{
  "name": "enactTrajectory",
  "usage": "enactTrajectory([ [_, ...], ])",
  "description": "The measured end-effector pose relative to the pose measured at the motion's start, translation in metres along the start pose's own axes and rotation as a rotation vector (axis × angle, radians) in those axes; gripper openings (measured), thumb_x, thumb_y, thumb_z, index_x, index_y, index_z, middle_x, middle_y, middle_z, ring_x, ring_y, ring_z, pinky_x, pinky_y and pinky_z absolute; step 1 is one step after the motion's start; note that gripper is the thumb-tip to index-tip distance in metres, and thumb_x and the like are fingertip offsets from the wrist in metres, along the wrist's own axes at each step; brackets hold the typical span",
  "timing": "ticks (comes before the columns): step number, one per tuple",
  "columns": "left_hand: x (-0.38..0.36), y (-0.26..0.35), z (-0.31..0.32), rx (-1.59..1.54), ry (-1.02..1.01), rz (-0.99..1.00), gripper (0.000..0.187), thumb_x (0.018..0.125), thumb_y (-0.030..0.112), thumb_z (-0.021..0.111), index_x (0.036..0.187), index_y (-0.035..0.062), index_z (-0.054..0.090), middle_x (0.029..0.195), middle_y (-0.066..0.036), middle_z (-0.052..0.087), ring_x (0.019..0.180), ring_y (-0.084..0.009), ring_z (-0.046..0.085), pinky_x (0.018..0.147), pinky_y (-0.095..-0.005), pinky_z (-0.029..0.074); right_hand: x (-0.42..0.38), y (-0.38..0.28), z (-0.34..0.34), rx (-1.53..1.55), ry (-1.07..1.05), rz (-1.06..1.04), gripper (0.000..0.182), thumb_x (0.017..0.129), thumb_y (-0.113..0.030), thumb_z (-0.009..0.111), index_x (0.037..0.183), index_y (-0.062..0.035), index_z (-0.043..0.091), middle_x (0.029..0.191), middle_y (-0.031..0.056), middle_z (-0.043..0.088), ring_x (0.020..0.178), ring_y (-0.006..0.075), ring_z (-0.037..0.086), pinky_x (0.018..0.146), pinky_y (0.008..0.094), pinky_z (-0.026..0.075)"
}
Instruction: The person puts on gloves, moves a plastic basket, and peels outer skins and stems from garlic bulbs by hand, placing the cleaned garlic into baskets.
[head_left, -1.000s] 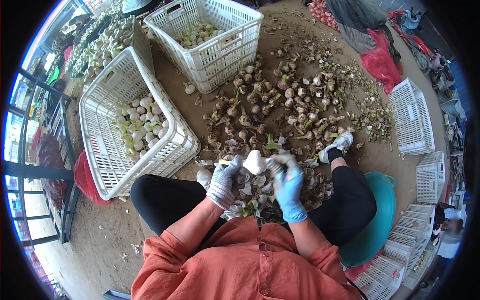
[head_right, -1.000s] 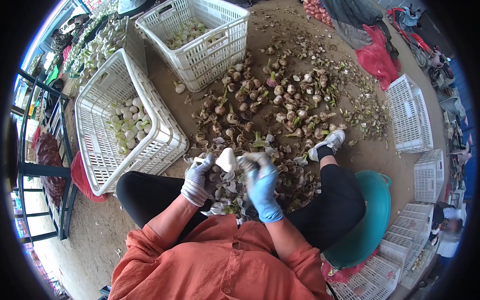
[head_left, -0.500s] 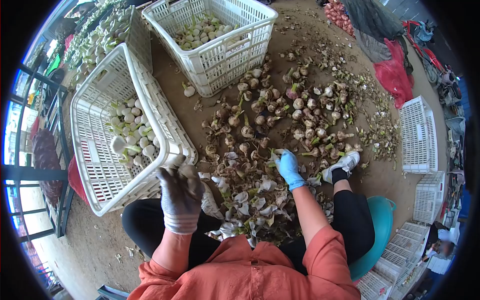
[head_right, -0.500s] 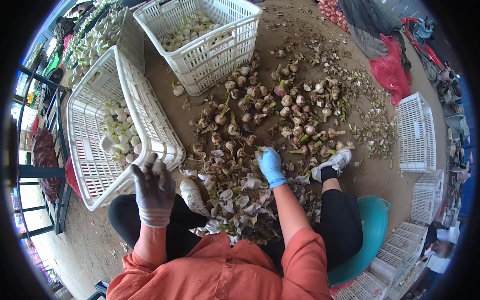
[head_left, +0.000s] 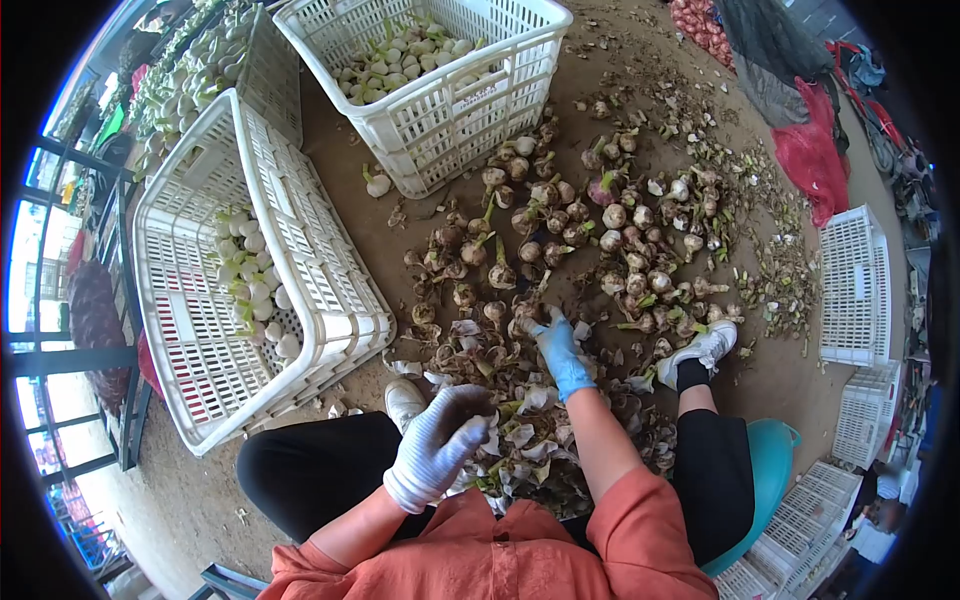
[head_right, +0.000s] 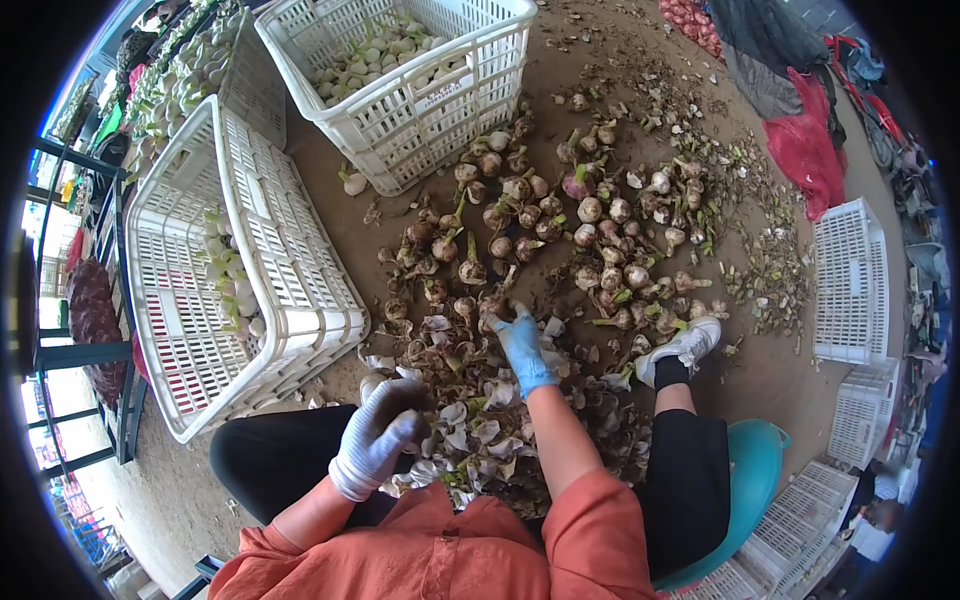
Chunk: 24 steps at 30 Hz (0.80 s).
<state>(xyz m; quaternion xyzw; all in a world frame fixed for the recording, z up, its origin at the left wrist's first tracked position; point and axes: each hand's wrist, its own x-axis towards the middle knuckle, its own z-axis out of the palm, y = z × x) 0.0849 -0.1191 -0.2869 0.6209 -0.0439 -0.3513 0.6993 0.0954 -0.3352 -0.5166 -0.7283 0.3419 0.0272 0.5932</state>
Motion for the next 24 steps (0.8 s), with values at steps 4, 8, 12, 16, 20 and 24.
enactTrajectory([
  [4, -0.001, -0.016, 0.009, 0.969, 0.152, 0.314, 0.074, 0.069, 0.020, 0.078, 0.132, 0.0046, 0.041, 0.119, -0.017, 0.053, 0.086, -0.0241, 0.062, 0.073, -0.0307, 0.049, -0.085, -0.010, 0.001, 0.629, -0.345, -0.369, 0.044, 0.092, -0.014, 0.053, 0.131, -0.0006, 0.040, 0.126, 0.0110, 0.051, 0.109, 0.0216, 0.055, 0.096, 0.0351, 0.047],
  [8, -0.004, -0.030, 0.008, 0.895, 0.094, 0.410, 0.074, 0.068, 0.019, 0.077, 0.132, 0.0065, 0.041, 0.127, -0.018, 0.048, 0.105, -0.0363, 0.056, 0.084, -0.0397, 0.050, -0.170, -0.074, -0.011, 1.115, -0.438, 0.031, 0.046, 0.088, -0.011, 0.061, 0.129, -0.0042, 0.043, 0.123, 0.0080, 0.052, 0.107, 0.0164, 0.054, 0.093, 0.0315, 0.048],
  [12, -0.022, -0.015, 0.013, 0.709, -0.068, 0.469, 0.068, 0.065, 0.012, 0.080, 0.124, 0.0032, 0.048, 0.108, -0.015, 0.059, 0.099, -0.0302, 0.059, 0.085, -0.0331, 0.048, -0.211, -0.116, -0.047, 0.505, -0.195, -0.164, 0.029, 0.083, -0.010, 0.069, 0.109, -0.0034, 0.057, 0.102, 0.0027, 0.062, 0.089, 0.0095, 0.058, 0.076, 0.0237, 0.050],
  [16, -0.034, -0.026, 0.020, 0.753, -0.083, 0.619, 0.064, 0.066, 0.013, 0.080, 0.121, 0.0023, 0.049, 0.109, -0.015, 0.057, 0.096, -0.0299, 0.059, 0.084, -0.0343, 0.048, -0.228, -0.129, -0.061, 0.268, -0.171, -0.307, 0.015, 0.085, -0.008, 0.065, 0.099, -0.0034, 0.060, 0.094, 0.0009, 0.063, 0.074, 0.0065, 0.058, 0.068, 0.0215, 0.049],
  [20, -0.042, -0.026, 0.025, 1.005, -0.047, 0.872, 0.063, 0.062, 0.012, 0.078, 0.118, 0.0026, 0.051, 0.108, -0.016, 0.056, 0.096, -0.0329, 0.059, 0.082, -0.0363, 0.049, -0.240, -0.117, -0.053, 0.528, -0.159, -0.209, 0.021, 0.085, 0.001, 0.060, 0.105, -0.0014, 0.058, 0.094, 0.0010, 0.062, 0.079, 0.0062, 0.056, 0.070, 0.0209, 0.049],
  [24, -0.045, -0.033, 0.021, 0.963, -0.046, 0.886, 0.059, 0.063, 0.010, 0.075, 0.116, 0.0023, 0.052, 0.111, -0.016, 0.054, 0.096, -0.0339, 0.057, 0.082, -0.0375, 0.048, -0.245, -0.113, -0.045, 0.604, -0.110, -0.250, 0.023, 0.083, 0.007, 0.058, 0.105, -0.0002, 0.058, 0.091, -0.0004, 0.060, 0.081, 0.0063, 0.055, 0.071, 0.0198, 0.048],
])
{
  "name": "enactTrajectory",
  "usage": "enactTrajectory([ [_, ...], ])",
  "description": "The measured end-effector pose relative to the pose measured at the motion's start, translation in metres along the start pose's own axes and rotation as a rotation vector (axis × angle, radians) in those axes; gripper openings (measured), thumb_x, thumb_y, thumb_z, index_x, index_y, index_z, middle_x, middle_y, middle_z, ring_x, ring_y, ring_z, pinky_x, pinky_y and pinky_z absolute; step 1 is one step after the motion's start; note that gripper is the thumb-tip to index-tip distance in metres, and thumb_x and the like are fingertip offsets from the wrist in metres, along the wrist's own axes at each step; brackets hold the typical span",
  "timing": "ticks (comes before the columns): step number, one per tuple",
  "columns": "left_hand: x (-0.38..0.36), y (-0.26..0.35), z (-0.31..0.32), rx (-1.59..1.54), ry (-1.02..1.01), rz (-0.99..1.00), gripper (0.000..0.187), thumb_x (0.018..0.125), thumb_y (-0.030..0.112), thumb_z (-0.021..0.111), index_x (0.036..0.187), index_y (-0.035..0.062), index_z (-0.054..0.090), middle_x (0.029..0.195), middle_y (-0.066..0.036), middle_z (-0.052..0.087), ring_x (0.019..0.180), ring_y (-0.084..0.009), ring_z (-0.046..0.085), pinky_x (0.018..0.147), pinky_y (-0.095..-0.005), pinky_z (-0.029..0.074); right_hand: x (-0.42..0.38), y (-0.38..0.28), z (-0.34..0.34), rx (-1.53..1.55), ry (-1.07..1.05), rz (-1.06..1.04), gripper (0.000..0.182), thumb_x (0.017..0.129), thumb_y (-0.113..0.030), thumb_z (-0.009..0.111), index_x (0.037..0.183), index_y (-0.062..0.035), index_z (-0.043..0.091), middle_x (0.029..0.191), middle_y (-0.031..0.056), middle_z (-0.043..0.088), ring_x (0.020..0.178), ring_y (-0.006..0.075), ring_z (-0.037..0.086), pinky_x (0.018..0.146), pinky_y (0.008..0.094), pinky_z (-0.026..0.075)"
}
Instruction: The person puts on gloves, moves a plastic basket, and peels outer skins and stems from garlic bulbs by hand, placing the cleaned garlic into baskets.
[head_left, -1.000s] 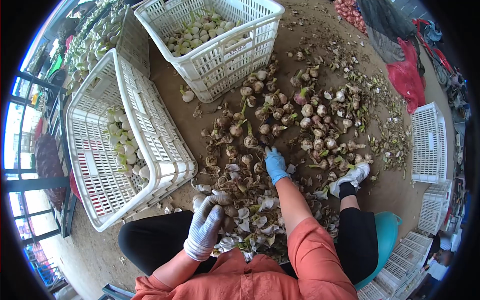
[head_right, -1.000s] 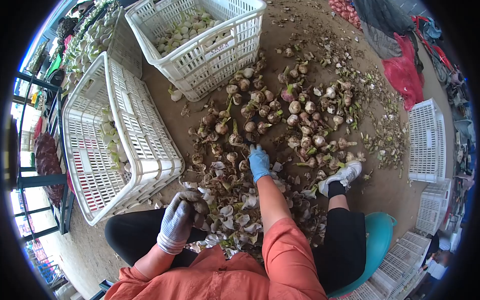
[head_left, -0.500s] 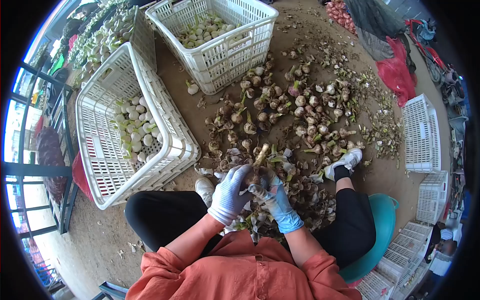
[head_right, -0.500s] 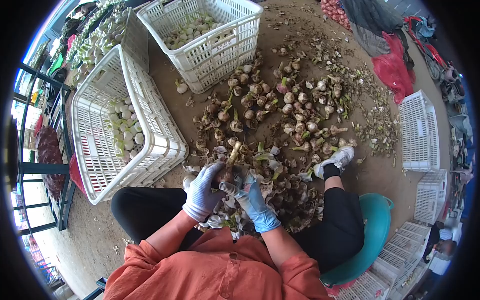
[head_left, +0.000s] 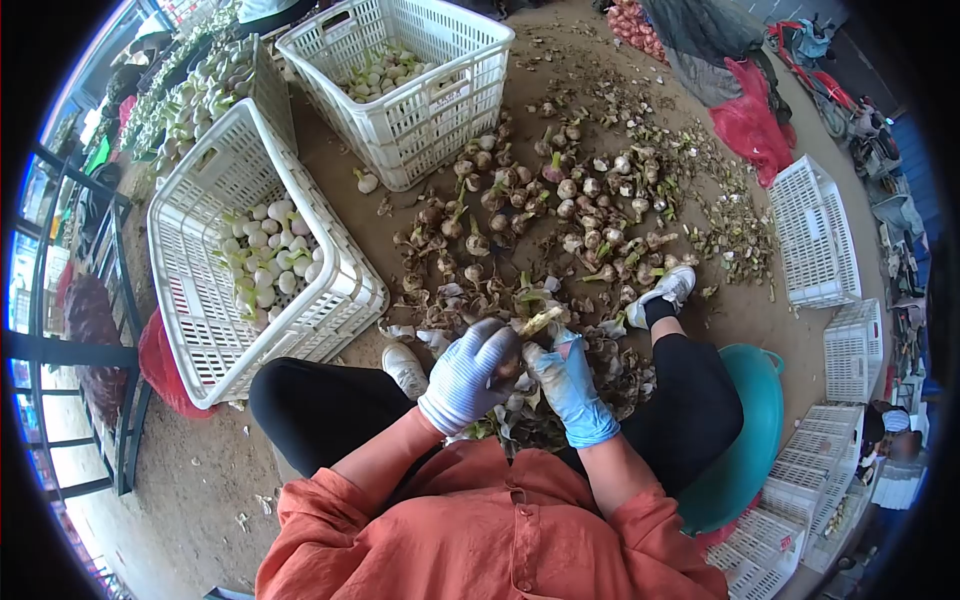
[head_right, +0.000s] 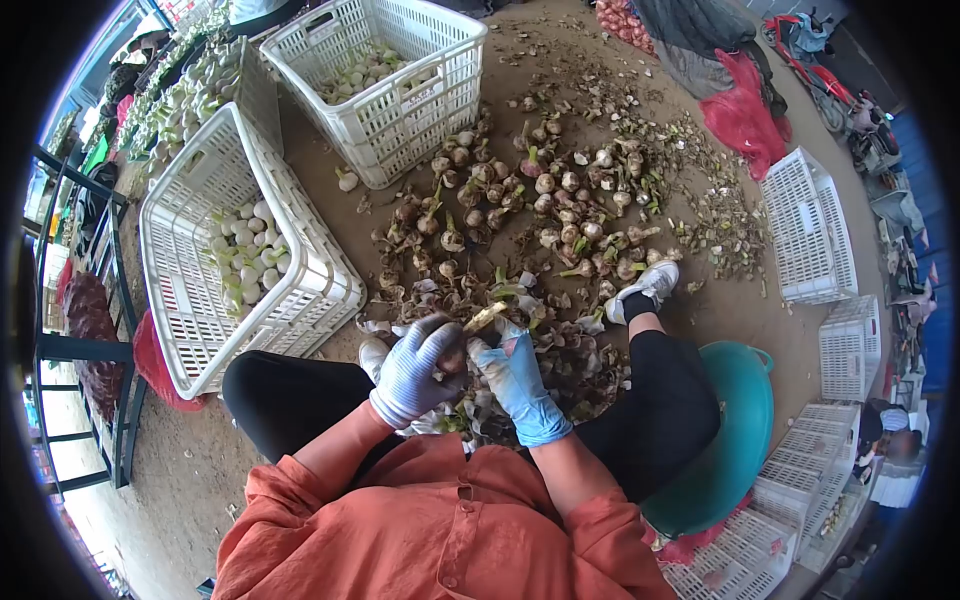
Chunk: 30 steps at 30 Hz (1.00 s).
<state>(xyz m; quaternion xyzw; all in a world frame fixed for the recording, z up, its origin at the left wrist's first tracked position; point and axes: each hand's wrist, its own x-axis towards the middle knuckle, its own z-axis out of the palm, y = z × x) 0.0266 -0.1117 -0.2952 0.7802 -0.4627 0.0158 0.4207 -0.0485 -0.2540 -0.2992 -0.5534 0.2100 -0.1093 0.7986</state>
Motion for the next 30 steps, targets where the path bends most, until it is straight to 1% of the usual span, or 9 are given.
enactTrajectory([
  [4, -0.006, 0.000, 0.002, -1.018, -0.061, -0.569, 0.069, 0.074, 0.012, 0.073, 0.132, 0.0015, 0.038, 0.120, -0.011, 0.048, 0.105, -0.0176, 0.049, 0.090, -0.0299, 0.041, -0.002, -0.009, -0.001, 0.190, -0.016, 0.116, 0.023, 0.083, 0.007, 0.059, 0.105, -0.0004, 0.057, 0.090, -0.0007, 0.059, 0.081, 0.0057, 0.054, 0.072, 0.0191, 0.047],
  [6, -0.004, -0.001, -0.003, -1.287, -0.044, -0.698, 0.081, 0.076, 0.008, 0.068, 0.142, 0.0012, 0.022, 0.128, -0.013, 0.044, 0.116, -0.0168, 0.043, 0.099, -0.0283, 0.036, -0.001, -0.015, 0.003, -0.363, -0.029, -0.067, 0.022, 0.084, 0.006, 0.059, 0.105, -0.0004, 0.057, 0.091, 0.0001, 0.059, 0.082, 0.0060, 0.054, 0.074, 0.0193, 0.047],
  [10, -0.009, 0.002, 0.009, -0.936, -0.055, -0.452, 0.084, 0.081, 0.014, 0.067, 0.145, 0.0023, 0.013, 0.133, -0.015, 0.041, 0.123, -0.0205, 0.040, 0.103, -0.0304, 0.032, 0.000, -0.022, 0.013, 0.017, -0.042, -0.015, 0.027, 0.085, -0.007, 0.065, 0.110, 0.0010, 0.058, 0.097, 0.0024, 0.063, 0.088, 0.0079, 0.056, 0.080, 0.0213, 0.047],
  [16, 0.003, 0.006, 0.009, -1.188, 0.197, -0.639, 0.072, 0.090, 0.050, 0.050, 0.141, 0.0051, 0.028, 0.078, -0.002, 0.054, 0.053, -0.0091, 0.045, 0.045, -0.0182, 0.035, 0.001, -0.014, -0.001, -0.096, -0.131, -0.016, 0.023, 0.085, -0.014, 0.067, 0.103, -0.0001, 0.063, 0.093, 0.0021, 0.065, 0.082, 0.0068, 0.058, 0.072, 0.0203, 0.047],
  [18, 0.002, -0.014, -0.012, -1.669, -0.239, -0.802, 0.071, 0.091, 0.061, 0.033, 0.136, 0.0071, 0.040, 0.077, -0.001, 0.057, 0.058, -0.0078, 0.048, 0.052, -0.0202, 0.040, 0.000, -0.018, -0.007, 0.001, -0.292, 0.116, 0.024, 0.085, -0.016, 0.067, 0.103, -0.0012, 0.063, 0.090, 0.0017, 0.065, 0.075, 0.0048, 0.058, 0.062, 0.0184, 0.045],
  [19, 0.015, 0.004, -0.025, -1.323, -0.169, -1.027, 0.070, 0.092, 0.063, 0.025, 0.128, 0.0087, 0.051, 0.072, -0.001, 0.057, 0.059, -0.0078, 0.050, 0.053, -0.0194, 0.041, -0.004, -0.025, 0.003, 0.141, -0.304, 0.173, 0.022, 0.085, -0.017, 0.066, 0.102, -0.0025, 0.064, 0.087, 0.0004, 0.065, 0.071, 0.0034, 0.057, 0.057, 0.0164, 0.040],
  [22, 0.016, -0.035, -0.003, -0.096, 0.311, -0.288, 0.043, 0.097, 0.038, 0.038, 0.116, 0.0033, 0.055, 0.079, -0.011, 0.059, 0.064, -0.0221, 0.057, 0.060, -0.0298, 0.047, -0.005, -0.013, 0.002, 0.049, -0.159, 0.094, 0.020, 0.085, -0.012, 0.066, 0.101, -0.0019, 0.064, 0.087, -0.0001, 0.065, 0.073, 0.0059, 0.059, 0.060, 0.0191, 0.044],
  [27, 0.011, 0.009, -0.021, -0.046, 0.150, -0.165, 0.047, 0.069, 0.038, 0.076, 0.101, 0.0070, 0.060, 0.071, -0.008, 0.061, 0.057, -0.0234, 0.061, 0.051, -0.0324, 0.047, -0.012, -0.004, 0.008, -0.437, -0.034, -0.250, 0.018, 0.081, -0.003, 0.067, 0.098, 0.0017, 0.063, 0.085, 0.0068, 0.066, 0.077, 0.0114, 0.061, 0.069, 0.0264, 0.049],
  [30, 0.007, 0.006, -0.010, -0.033, 0.168, -0.265, 0.020, 0.076, 0.014, 0.074, 0.088, 0.0047, 0.061, 0.070, -0.008, 0.062, 0.059, -0.0212, 0.063, 0.054, -0.0285, 0.048, -0.015, -0.007, 0.007, -0.516, -0.003, -0.291, 0.018, 0.082, -0.005, 0.067, 0.097, 0.0034, 0.063, 0.087, 0.0075, 0.066, 0.077, 0.0117, 0.062, 0.069, 0.0257, 0.049],
])
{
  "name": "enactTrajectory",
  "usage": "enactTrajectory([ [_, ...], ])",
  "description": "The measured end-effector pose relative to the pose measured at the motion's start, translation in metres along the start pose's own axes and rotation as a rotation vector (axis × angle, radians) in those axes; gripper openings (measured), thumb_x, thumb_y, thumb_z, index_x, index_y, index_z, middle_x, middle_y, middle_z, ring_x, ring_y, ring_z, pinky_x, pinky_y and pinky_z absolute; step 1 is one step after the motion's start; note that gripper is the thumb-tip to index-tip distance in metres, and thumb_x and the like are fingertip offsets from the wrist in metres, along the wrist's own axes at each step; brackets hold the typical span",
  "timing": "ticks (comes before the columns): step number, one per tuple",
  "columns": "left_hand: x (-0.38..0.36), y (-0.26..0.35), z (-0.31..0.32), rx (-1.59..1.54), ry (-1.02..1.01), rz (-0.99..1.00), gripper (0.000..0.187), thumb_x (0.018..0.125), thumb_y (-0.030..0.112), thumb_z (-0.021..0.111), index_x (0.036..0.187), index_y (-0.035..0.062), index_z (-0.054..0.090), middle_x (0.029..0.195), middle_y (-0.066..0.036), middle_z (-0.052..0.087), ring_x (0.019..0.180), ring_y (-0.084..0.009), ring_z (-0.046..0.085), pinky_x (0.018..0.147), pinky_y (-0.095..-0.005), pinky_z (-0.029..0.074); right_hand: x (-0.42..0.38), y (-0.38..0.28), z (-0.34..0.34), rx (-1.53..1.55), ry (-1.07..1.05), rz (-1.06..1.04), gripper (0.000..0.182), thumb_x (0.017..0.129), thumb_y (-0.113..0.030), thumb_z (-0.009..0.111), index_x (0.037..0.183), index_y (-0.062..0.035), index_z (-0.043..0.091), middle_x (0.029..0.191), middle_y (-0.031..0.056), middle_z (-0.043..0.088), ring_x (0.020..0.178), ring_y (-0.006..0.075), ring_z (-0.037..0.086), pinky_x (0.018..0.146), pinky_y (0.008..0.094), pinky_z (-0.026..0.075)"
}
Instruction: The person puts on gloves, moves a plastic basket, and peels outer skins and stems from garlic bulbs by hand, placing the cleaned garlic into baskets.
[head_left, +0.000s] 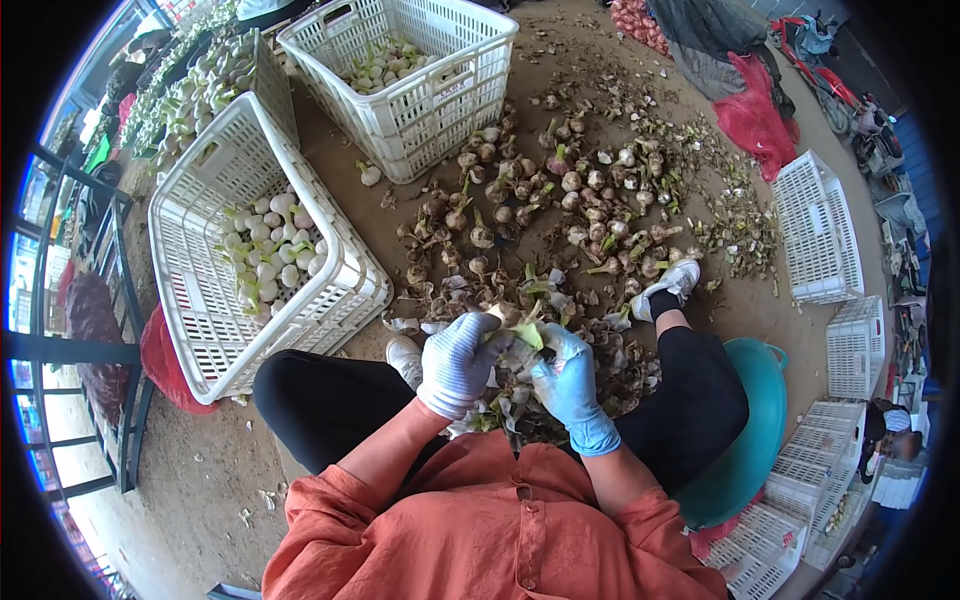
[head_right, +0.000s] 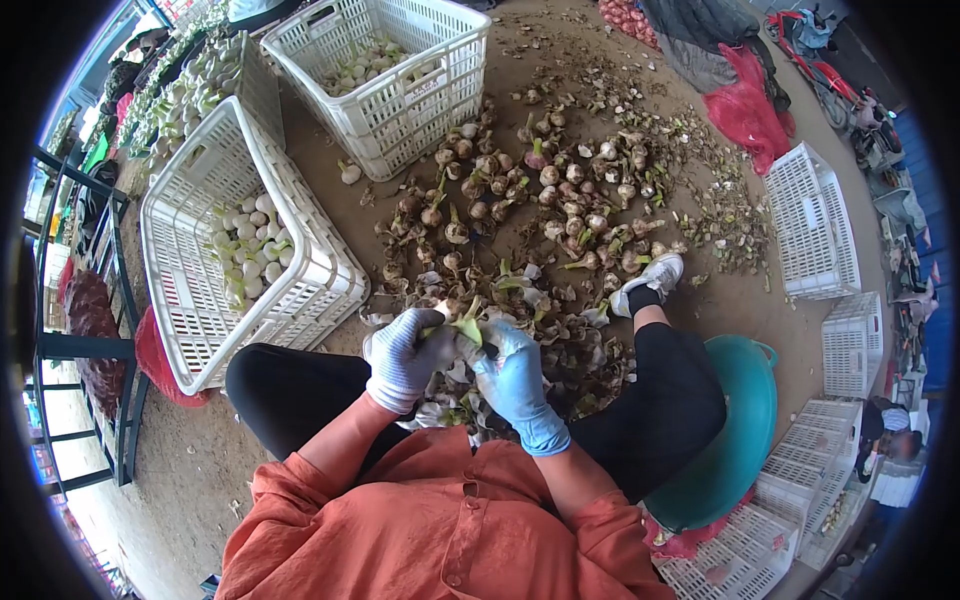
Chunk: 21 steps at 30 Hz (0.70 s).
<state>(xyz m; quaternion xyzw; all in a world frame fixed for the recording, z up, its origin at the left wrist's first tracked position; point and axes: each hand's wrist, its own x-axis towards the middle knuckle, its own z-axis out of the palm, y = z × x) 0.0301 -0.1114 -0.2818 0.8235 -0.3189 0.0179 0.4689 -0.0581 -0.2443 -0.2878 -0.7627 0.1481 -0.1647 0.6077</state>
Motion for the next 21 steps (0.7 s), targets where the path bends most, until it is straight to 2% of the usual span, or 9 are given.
enactTrajectory([
  [4, -0.001, -0.003, 0.002, -0.015, -0.028, 0.341, 0.022, 0.069, 0.001, 0.071, 0.088, 0.0052, 0.060, 0.073, -0.009, 0.061, 0.061, -0.0261, 0.060, 0.054, -0.0341, 0.047, 0.002, -0.004, -0.023, -0.058, 0.084, 0.135, 0.015, 0.086, -0.007, 0.064, 0.095, 0.0044, 0.063, 0.084, 0.0075, 0.065, 0.070, 0.0119, 0.061, 0.066, 0.0252, 0.048],
  [6, -0.004, -0.005, 0.003, 0.053, -0.071, 0.395, 0.025, 0.068, 0.002, 0.070, 0.090, 0.0056, 0.060, 0.077, -0.009, 0.060, 0.065, -0.0270, 0.060, 0.056, -0.0356, 0.047, -0.001, 0.030, -0.035, -0.193, 0.143, -0.081, 0.013, 0.086, -0.008, 0.064, 0.092, 0.0039, 0.063, 0.081, 0.0079, 0.065, 0.065, 0.0117, 0.059, 0.063, 0.0268, 0.047],
  [9, -0.004, -0.003, -0.005, 0.121, 0.022, 0.445, 0.028, 0.065, 0.005, 0.064, 0.093, 0.0087, 0.058, 0.079, -0.006, 0.058, 0.066, -0.0234, 0.057, 0.054, -0.0333, 0.047, -0.002, 0.082, -0.072, -0.227, 0.347, 0.046, 0.011, 0.085, -0.009, 0.063, 0.088, 0.0015, 0.065, 0.080, 0.0105, 0.066, 0.066, 0.0147, 0.059, 0.062, 0.0293, 0.046],
  [12, -0.003, -0.004, -0.008, 0.180, -0.039, 0.449, 0.026, 0.068, 0.006, 0.062, 0.093, 0.0093, 0.057, 0.080, -0.005, 0.057, 0.065, -0.0230, 0.055, 0.053, -0.0341, 0.045, -0.020, 0.088, -0.082, -0.695, -0.158, 0.135, 0.033, 0.079, -0.021, 0.071, 0.101, 0.0000, 0.062, 0.087, 0.0138, 0.065, 0.078, 0.0269, 0.063, 0.068, 0.0328, 0.049],
  [13, -0.002, -0.004, -0.006, 0.175, -0.041, 0.453, 0.026, 0.068, 0.006, 0.062, 0.093, 0.0093, 0.057, 0.080, -0.005, 0.057, 0.065, -0.0230, 0.055, 0.053, -0.0341, 0.045, -0.020, 0.067, -0.075, -0.885, -0.123, -0.070, 0.043, 0.074, -0.026, 0.075, 0.105, -0.0001, 0.060, 0.093, 0.0140, 0.063, 0.086, 0.0293, 0.063, 0.074, 0.0350, 0.050],
  [16, -0.005, -0.003, -0.001, 0.276, -0.083, 0.525, 0.024, 0.070, 0.009, 0.061, 0.093, 0.0098, 0.057, 0.080, -0.005, 0.056, 0.064, -0.0226, 0.054, 0.052, -0.0342, 0.045, 0.000, -0.005, -0.053, -0.545, -0.032, -0.083, 0.041, 0.073, -0.018, 0.076, 0.106, 0.0008, 0.061, 0.100, 0.0152, 0.062, 0.086, 0.0273, 0.064, 0.076, 0.0343, 0.050],
  [18, -0.003, 0.002, -0.003, 0.269, -0.137, 0.606, 0.023, 0.070, 0.013, 0.060, 0.093, 0.0100, 0.056, 0.081, -0.005, 0.055, 0.065, -0.0221, 0.054, 0.051, -0.0331, 0.045, 0.006, -0.030, -0.041, -0.574, -0.086, -0.117, 0.041, 0.073, -0.016, 0.075, 0.107, 0.0011, 0.061, 0.099, 0.0152, 0.063, 0.086, 0.0268, 0.064, 0.075, 0.0336, 0.050],
  [19, -0.004, 0.006, -0.004, 0.282, -0.155, 0.658, 0.023, 0.070, 0.015, 0.060, 0.093, 0.0099, 0.056, 0.081, -0.005, 0.055, 0.065, -0.0220, 0.054, 0.052, -0.0327, 0.045, 0.009, -0.018, -0.039, -0.593, -0.080, -0.285, 0.037, 0.071, -0.012, 0.074, 0.104, 0.0012, 0.062, 0.095, 0.0137, 0.063, 0.078, 0.0262, 0.065, 0.071, 0.0322, 0.051],
  [21, -0.006, 0.000, -0.001, 0.300, -0.155, 0.632, 0.023, 0.071, 0.014, 0.060, 0.092, 0.0099, 0.056, 0.082, -0.005, 0.055, 0.066, -0.0222, 0.055, 0.052, -0.0329, 0.046, 0.017, -0.020, -0.041, -0.448, -0.076, -0.106, 0.034, 0.071, -0.009, 0.073, 0.101, 0.0008, 0.062, 0.092, 0.0130, 0.063, 0.077, 0.0263, 0.065, 0.070, 0.0322, 0.051],
])
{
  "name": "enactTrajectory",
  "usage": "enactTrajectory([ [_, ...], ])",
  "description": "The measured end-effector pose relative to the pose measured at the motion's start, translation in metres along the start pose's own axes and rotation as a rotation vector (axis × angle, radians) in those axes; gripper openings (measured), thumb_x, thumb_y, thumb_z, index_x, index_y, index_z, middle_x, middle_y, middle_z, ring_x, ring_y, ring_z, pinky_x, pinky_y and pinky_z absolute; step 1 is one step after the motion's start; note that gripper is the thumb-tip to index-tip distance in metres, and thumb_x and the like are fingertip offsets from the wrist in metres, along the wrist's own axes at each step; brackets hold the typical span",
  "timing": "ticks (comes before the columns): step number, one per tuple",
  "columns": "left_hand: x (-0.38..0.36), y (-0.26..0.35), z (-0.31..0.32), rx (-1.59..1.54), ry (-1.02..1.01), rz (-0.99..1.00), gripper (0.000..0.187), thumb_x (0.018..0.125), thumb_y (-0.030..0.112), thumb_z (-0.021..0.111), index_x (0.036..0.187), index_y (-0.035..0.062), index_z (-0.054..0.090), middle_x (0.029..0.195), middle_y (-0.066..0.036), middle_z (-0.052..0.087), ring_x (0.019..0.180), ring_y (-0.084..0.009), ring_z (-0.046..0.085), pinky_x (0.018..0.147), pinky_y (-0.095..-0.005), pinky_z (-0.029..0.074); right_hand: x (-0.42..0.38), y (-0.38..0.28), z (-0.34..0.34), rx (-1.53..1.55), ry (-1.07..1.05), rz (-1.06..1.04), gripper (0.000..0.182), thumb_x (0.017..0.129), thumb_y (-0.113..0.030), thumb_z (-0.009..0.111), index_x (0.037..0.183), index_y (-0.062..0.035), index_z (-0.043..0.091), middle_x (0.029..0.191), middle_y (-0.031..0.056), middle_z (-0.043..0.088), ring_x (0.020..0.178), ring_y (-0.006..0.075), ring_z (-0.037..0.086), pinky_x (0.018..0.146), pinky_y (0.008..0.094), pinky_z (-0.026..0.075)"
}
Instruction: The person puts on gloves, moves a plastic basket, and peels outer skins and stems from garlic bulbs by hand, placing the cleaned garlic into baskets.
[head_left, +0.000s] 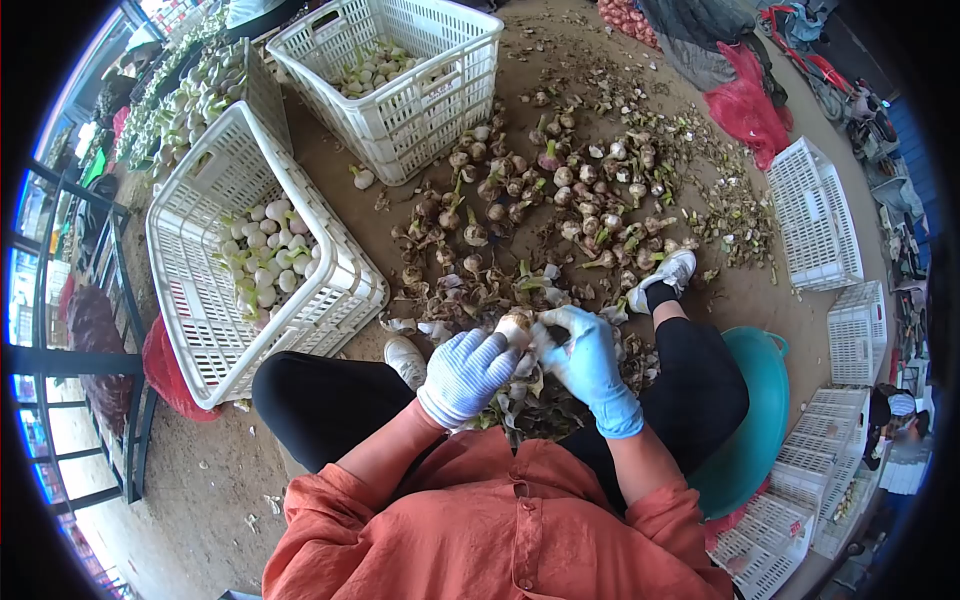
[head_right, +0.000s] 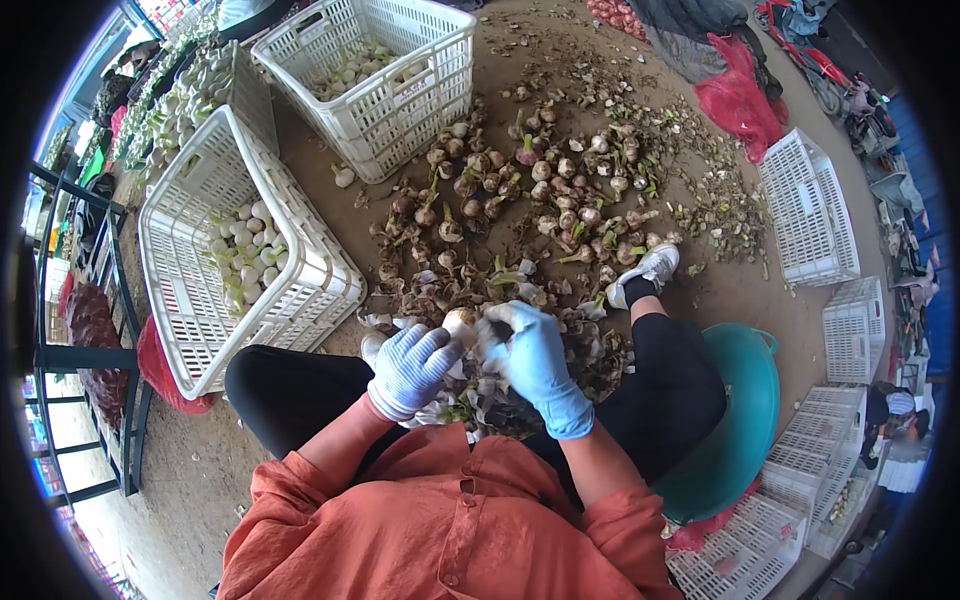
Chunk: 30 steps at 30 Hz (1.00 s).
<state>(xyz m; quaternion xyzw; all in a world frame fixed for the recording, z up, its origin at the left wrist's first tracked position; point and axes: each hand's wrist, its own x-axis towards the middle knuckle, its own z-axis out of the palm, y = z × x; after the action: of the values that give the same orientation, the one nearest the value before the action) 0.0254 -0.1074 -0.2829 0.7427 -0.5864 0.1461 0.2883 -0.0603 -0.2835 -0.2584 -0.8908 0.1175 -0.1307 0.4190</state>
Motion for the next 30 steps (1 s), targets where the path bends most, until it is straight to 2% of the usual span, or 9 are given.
enactTrajectory([
  [1, -0.002, -0.001, 0.001, 0.019, -0.007, -0.032, 0.022, 0.071, 0.014, 0.060, 0.092, 0.0098, 0.056, 0.083, -0.005, 0.055, 0.067, -0.0225, 0.055, 0.053, -0.0331, 0.046, 0.003, 0.000, 0.000, 0.156, -0.032, 0.163, 0.031, 0.070, -0.007, 0.071, 0.099, 0.0005, 0.063, 0.090, 0.0123, 0.064, 0.075, 0.0264, 0.065, 0.069, 0.0323, 0.051],
  [2, -0.002, 0.001, 0.004, 0.009, 0.026, -0.054, 0.034, 0.061, 0.008, 0.059, 0.095, 0.0078, 0.058, 0.086, -0.008, 0.058, 0.065, -0.0240, 0.053, 0.055, -0.0348, 0.045, 0.003, 0.015, 0.001, 0.054, 0.050, 0.019, 0.028, 0.070, -0.005, 0.071, 0.097, -0.0011, 0.064, 0.088, 0.0120, 0.063, 0.077, 0.0276, 0.064, 0.069, 0.0331, 0.051],
  [12, 0.000, -0.005, 0.000, 0.000, -0.061, 0.006, 0.025, 0.067, 0.013, 0.058, 0.092, 0.0090, 0.058, 0.085, -0.006, 0.056, 0.067, -0.0222, 0.055, 0.054, -0.0336, 0.046, -0.007, 0.005, 0.026, -0.438, 0.116, -0.279, 0.018, 0.071, -0.007, 0.069, 0.086, -0.0054, 0.059, 0.078, 0.0100, 0.054, 0.072, 0.0299, 0.056, 0.064, 0.0394, 0.048],
  [17, -0.003, -0.009, -0.001, -0.363, 0.093, -0.103, 0.028, 0.066, 0.003, 0.063, 0.093, 0.0086, 0.059, 0.090, -0.007, 0.059, 0.071, -0.0231, 0.059, 0.058, -0.0330, 0.049, 0.010, 0.034, 0.010, -0.323, 0.169, -0.064, 0.012, 0.076, -0.008, 0.066, 0.080, -0.0025, 0.057, 0.078, 0.0127, 0.059, 0.071, 0.0323, 0.059, 0.062, 0.0410, 0.047],
  [20, -0.005, -0.012, -0.003, -1.109, 0.300, -0.703, 0.012, 0.085, 0.010, 0.062, 0.095, 0.0064, 0.057, 0.079, -0.007, 0.060, 0.064, -0.0158, 0.056, 0.059, -0.0262, 0.045, -0.025, 0.080, 0.018, -0.328, 0.016, 0.115, 0.011, 0.076, -0.008, 0.066, 0.082, -0.0020, 0.059, 0.078, 0.0136, 0.061, 0.070, 0.0331, 0.060, 0.065, 0.0405, 0.047],
  [22, -0.007, -0.020, -0.001, -1.514, 0.385, -1.076, 0.014, 0.089, 0.017, 0.061, 0.096, 0.0074, 0.054, 0.074, -0.004, 0.059, 0.060, -0.0130, 0.053, 0.055, -0.0239, 0.043, -0.047, 0.079, 0.020, -0.197, -0.185, 0.209, 0.033, 0.078, -0.014, 0.068, 0.108, -0.0043, 0.059, 0.103, 0.0168, 0.060, 0.094, 0.0317, 0.059, 0.082, 0.0388, 0.047],
  [27, -0.011, -0.021, 0.019, -1.851, 0.371, -1.355, 0.012, 0.088, 0.014, 0.061, 0.095, 0.0081, 0.054, 0.074, -0.005, 0.060, 0.058, -0.0134, 0.054, 0.052, -0.0244, 0.043, -0.015, -0.001, 0.024, 0.108, 0.146, -0.134, 0.063, 0.078, -0.032, 0.072, 0.131, -0.0066, 0.048, 0.124, 0.0192, 0.053, 0.108, 0.0340, 0.056, 0.091, 0.0374, 0.047],
  [29, -0.011, -0.019, 0.020, -1.903, 0.332, -1.449, 0.010, 0.088, 0.013, 0.061, 0.095, 0.0086, 0.055, 0.074, -0.005, 0.060, 0.057, -0.0136, 0.054, 0.049, -0.0244, 0.043, -0.001, 0.007, 0.047, 0.201, 0.219, -0.232, 0.048, 0.084, -0.031, 0.067, 0.123, -0.0047, 0.055, 0.119, 0.0169, 0.057, 0.104, 0.0291, 0.059, 0.088, 0.0354, 0.047],
  [30, -0.012, -0.020, 0.017, -1.946, 0.381, -1.428, 0.010, 0.088, 0.013, 0.061, 0.095, 0.0088, 0.055, 0.074, -0.005, 0.059, 0.057, -0.0134, 0.054, 0.050, -0.0241, 0.044, 0.010, 0.003, 0.050, 0.396, 0.260, -0.056, 0.033, 0.089, -0.027, 0.062, 0.111, -0.0023, 0.062, 0.107, 0.0138, 0.064, 0.097, 0.0212, 0.061, 0.084, 0.0324, 0.048],
])
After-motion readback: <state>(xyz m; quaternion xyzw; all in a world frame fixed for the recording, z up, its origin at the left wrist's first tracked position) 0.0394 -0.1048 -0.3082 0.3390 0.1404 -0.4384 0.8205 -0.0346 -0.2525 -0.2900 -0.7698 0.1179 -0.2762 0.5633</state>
